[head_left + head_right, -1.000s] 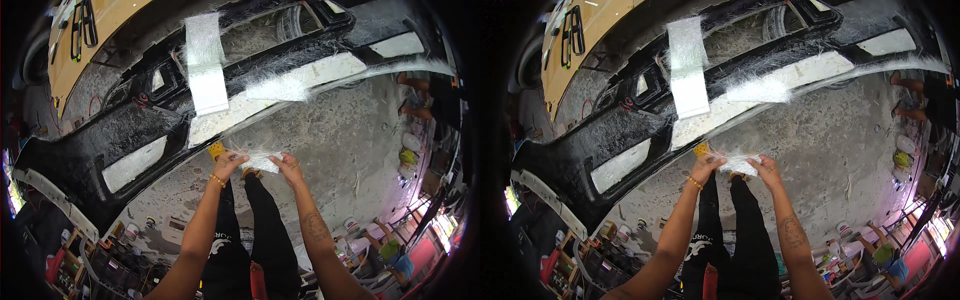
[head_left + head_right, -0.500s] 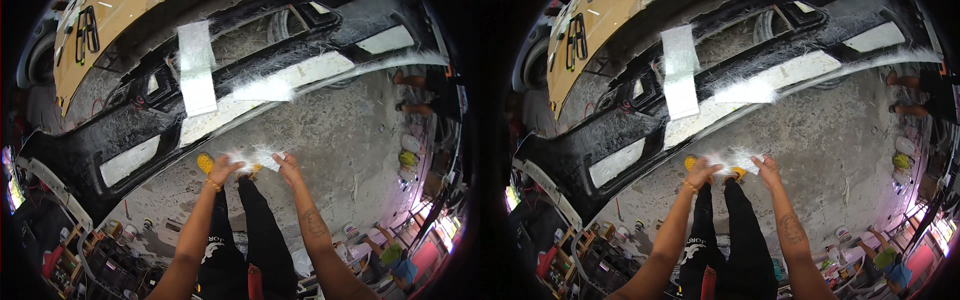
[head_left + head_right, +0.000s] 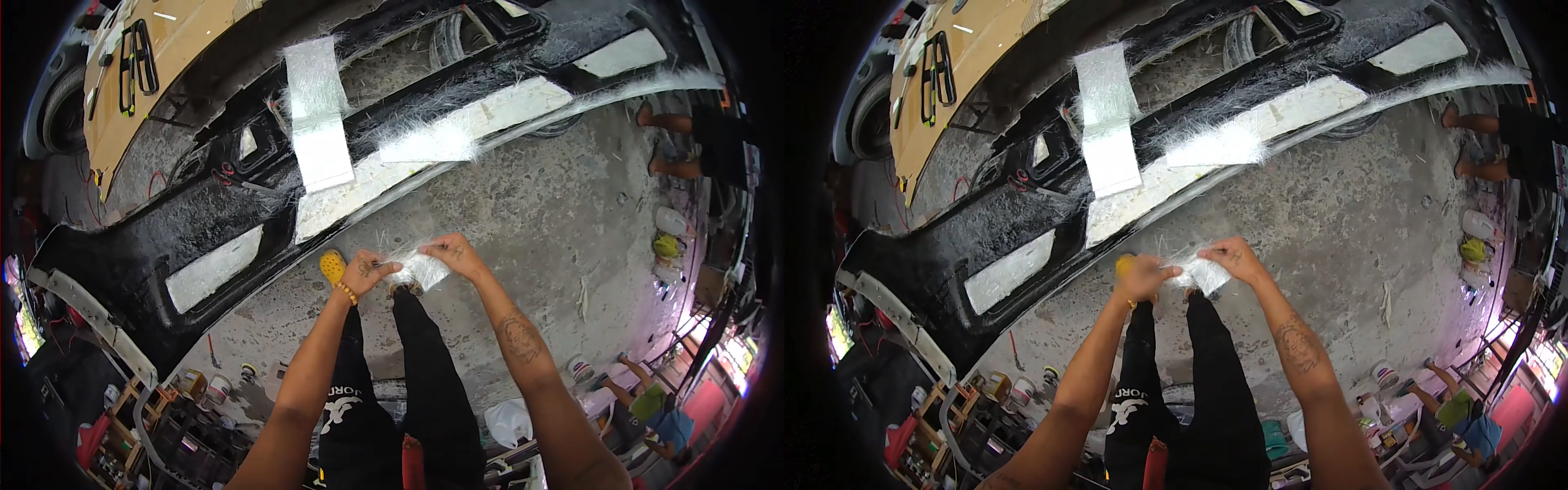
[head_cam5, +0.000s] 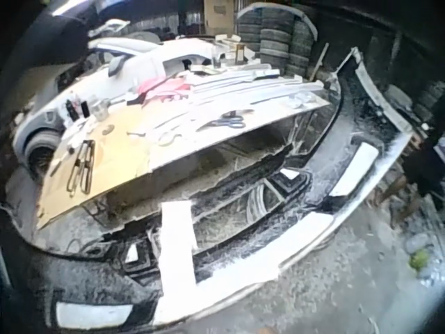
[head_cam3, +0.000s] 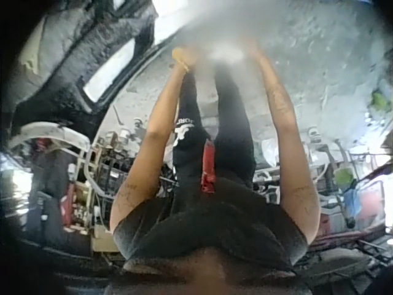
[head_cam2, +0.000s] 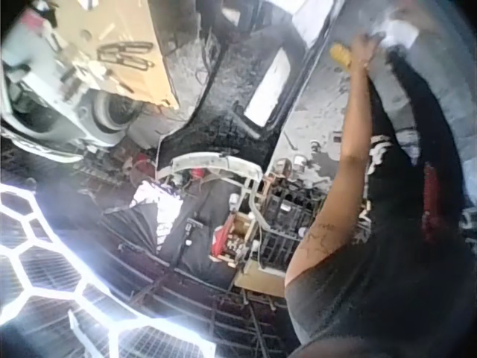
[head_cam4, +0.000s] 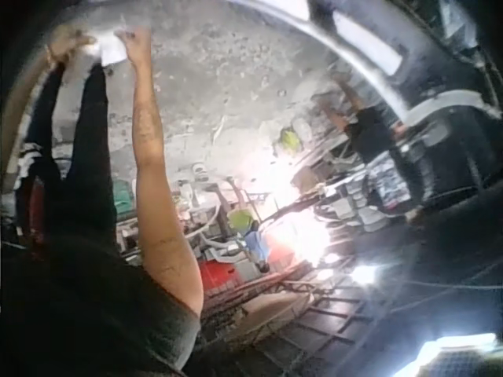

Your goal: The person retrieves a piece of white fibrous material from a cluttered floor and applies it to the surface of a black car bumper. They tear the material into smaller strips and press them onto specific areas of the bumper, smoothing them down by hand.

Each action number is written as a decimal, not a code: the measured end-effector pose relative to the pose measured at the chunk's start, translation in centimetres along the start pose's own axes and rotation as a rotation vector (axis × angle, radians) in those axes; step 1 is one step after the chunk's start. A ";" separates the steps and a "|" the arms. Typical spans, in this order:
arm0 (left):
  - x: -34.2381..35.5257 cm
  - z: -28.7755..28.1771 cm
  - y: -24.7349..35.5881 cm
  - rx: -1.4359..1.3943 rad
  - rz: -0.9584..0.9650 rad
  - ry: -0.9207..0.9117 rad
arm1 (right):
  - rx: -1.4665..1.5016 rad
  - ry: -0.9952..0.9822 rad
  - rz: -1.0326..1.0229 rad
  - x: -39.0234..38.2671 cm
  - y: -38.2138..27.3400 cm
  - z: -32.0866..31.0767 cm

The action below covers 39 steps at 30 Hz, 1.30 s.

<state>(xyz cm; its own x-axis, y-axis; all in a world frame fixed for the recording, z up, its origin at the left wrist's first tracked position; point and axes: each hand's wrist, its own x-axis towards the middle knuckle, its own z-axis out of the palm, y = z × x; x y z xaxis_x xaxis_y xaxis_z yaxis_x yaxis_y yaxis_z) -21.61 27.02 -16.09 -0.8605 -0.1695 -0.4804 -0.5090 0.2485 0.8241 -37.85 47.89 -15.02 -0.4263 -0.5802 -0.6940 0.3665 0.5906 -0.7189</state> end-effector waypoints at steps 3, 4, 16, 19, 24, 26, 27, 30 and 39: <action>-1.7 -1.8 -1.0 -0.183 -0.147 0.012 | 0.120 0.288 0.083 -0.6 2.1 -1.1; -2.8 -3.0 -1.5 -0.294 -0.310 -0.030 | 0.153 0.367 0.132 -0.4 2.3 -0.7; -3.2 -6.4 -2.9 -0.147 -0.365 0.023 | 0.465 0.353 0.067 0.8 -0.1 14.4; -6.4 -8.0 -7.8 -0.331 -0.369 0.269 | 0.879 0.663 0.126 1.7 -1.2 14.1; -10.7 -12.5 -12.9 -0.472 -0.475 0.244 | 0.739 0.677 0.206 5.5 -1.1 9.1; -10.3 -13.4 -9.8 -0.702 -0.503 0.255 | 0.711 0.728 0.169 8.3 -0.8 5.9; -10.1 -13.7 -9.9 -0.616 -0.498 0.229 | 0.713 0.733 0.122 10.3 -0.6 4.5; -9.1 -13.4 -11.5 -0.329 -0.498 0.164 | 0.715 0.779 0.065 14.9 -2.2 1.3; -3.8 -7.4 -10.5 -0.477 -0.393 0.263 | 0.409 0.067 0.138 7.4 0.1 14.8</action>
<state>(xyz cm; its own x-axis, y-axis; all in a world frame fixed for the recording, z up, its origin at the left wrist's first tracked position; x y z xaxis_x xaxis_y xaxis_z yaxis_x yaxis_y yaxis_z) -12.86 18.00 -20.68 -0.5489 -0.4028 -0.7324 -0.6667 -0.3176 0.6743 -28.69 35.35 -20.79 -0.3977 -0.4659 -0.7904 0.7155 0.3819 -0.5851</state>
